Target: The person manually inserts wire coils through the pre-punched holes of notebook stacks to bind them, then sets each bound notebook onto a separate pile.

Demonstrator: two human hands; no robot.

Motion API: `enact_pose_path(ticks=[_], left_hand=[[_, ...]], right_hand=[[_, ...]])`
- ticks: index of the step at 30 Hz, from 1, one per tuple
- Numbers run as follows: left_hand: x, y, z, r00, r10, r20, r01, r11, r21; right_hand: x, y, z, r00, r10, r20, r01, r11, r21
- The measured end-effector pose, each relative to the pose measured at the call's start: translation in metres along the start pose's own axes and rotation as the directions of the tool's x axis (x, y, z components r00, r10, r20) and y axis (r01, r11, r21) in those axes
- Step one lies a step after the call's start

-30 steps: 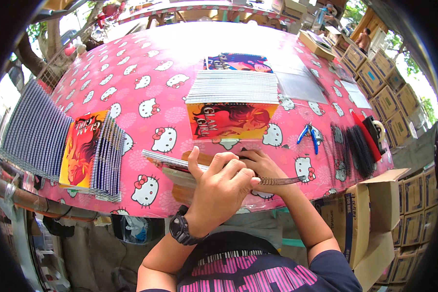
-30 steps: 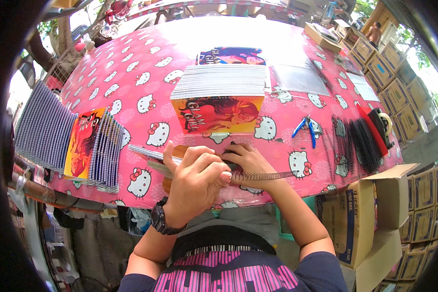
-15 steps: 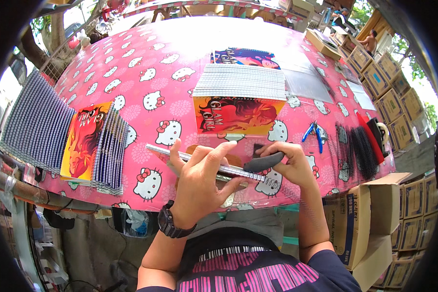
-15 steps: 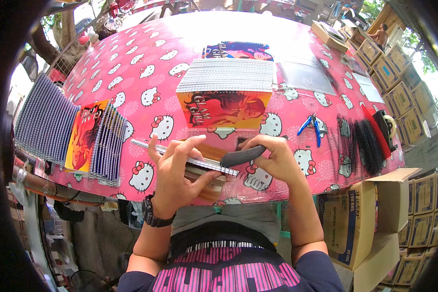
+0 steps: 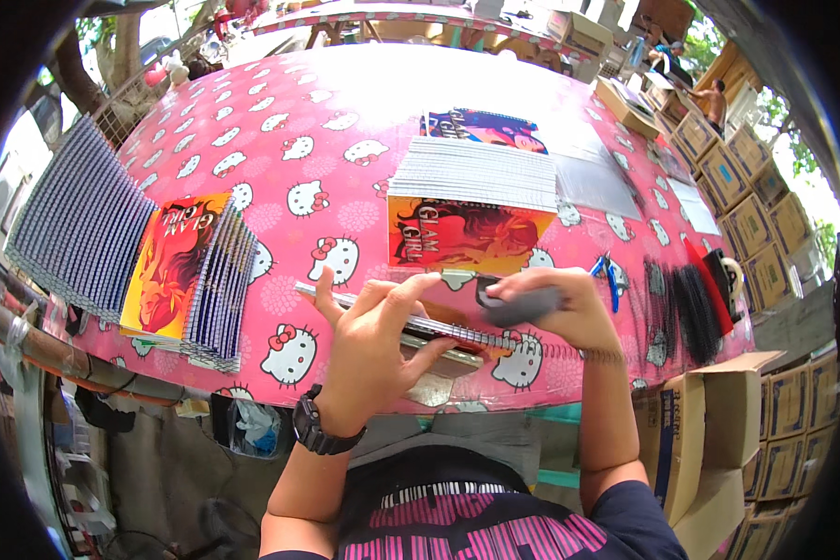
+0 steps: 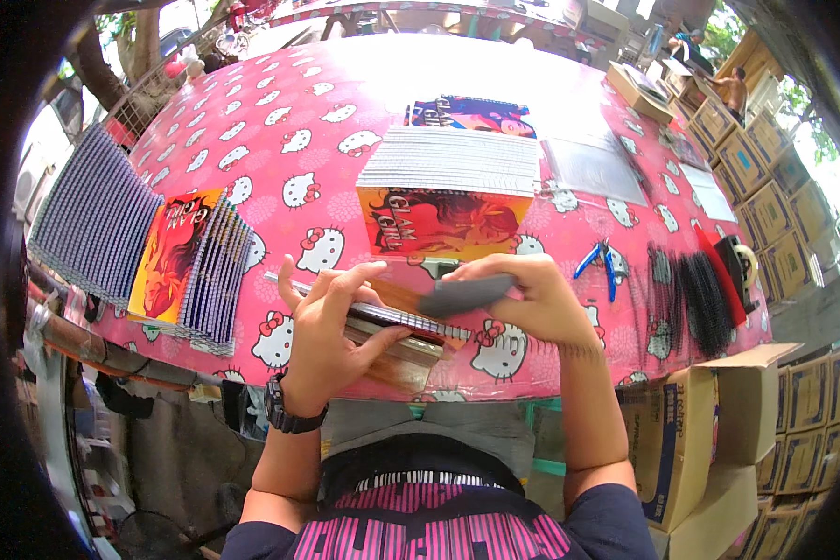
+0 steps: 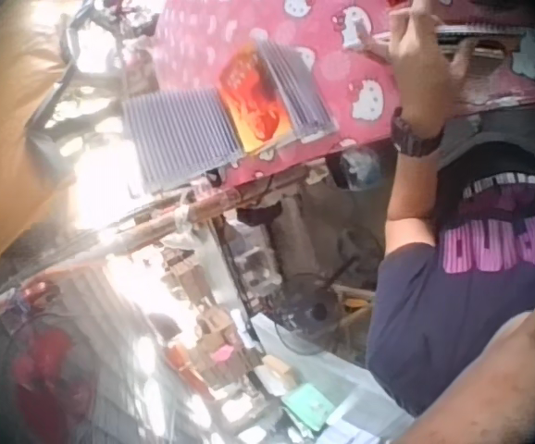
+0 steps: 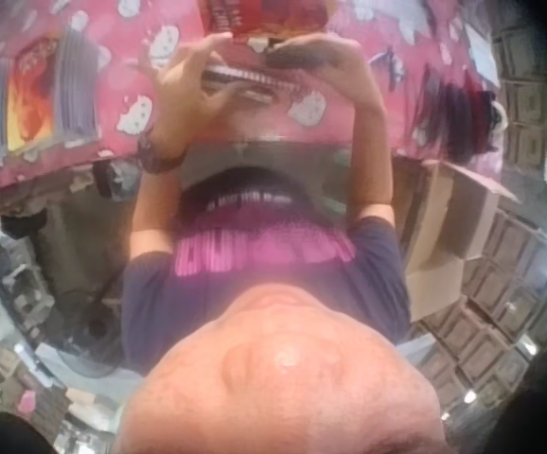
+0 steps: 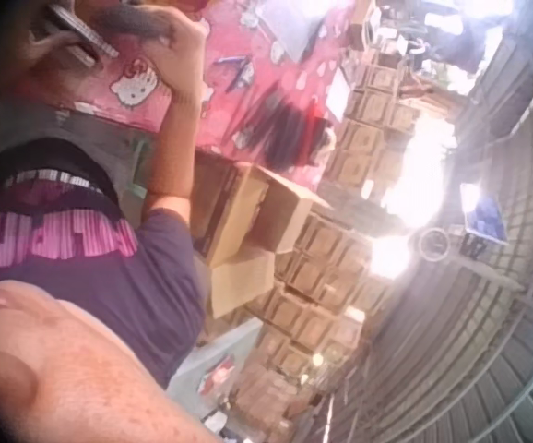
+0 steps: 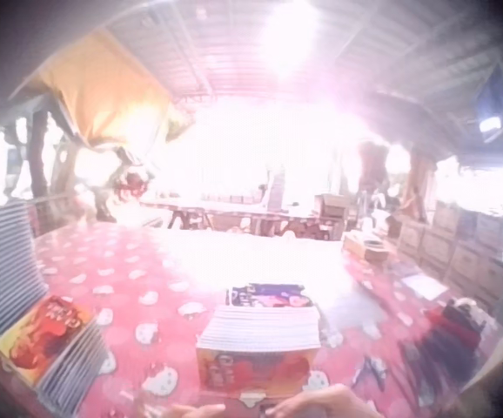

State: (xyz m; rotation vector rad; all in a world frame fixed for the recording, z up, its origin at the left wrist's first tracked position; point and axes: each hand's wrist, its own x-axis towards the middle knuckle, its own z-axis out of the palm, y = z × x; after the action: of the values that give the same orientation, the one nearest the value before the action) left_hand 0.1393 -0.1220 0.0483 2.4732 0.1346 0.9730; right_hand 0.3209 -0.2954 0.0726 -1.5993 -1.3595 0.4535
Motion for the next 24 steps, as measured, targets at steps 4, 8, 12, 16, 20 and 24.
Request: enact_pose_path(ticks=[4,8,12,16,20,24], left_hand=[[0.003,-0.006,-0.003,1.000,-0.014,0.002,0.015,0.999,-0.037],[-0.002,-0.008,-0.011,0.998,-0.033,-0.048,0.030,0.998,-0.050],[0.000,-0.012,-0.017,0.998,-0.026,-0.058,0.024,0.999,-0.025],[-0.005,-0.019,-0.006,0.996,0.048,-0.078,-0.045,0.998,0.049],[-0.005,-0.017,-0.006,0.997,-0.005,-0.074,0.007,0.999,0.034],[-0.006,-0.017,-0.005,0.999,-0.007,-0.047,0.008,1.000,0.027]], right_hand=[[0.010,-0.009,0.006,0.975,0.185,0.125,-0.159,0.969,-0.189],[0.015,0.013,0.017,0.991,-0.134,0.021,0.136,0.983,-0.125],[0.015,0.021,0.021,0.997,0.073,0.033,-0.070,0.993,-0.091],[-0.002,0.022,0.016,0.996,0.080,-0.030,-0.067,0.948,0.312],[-0.010,0.007,0.025,0.984,-0.023,0.178,-0.102,0.742,0.663],[-0.008,0.004,0.024,0.993,0.013,0.113,-0.061,0.900,0.432]])
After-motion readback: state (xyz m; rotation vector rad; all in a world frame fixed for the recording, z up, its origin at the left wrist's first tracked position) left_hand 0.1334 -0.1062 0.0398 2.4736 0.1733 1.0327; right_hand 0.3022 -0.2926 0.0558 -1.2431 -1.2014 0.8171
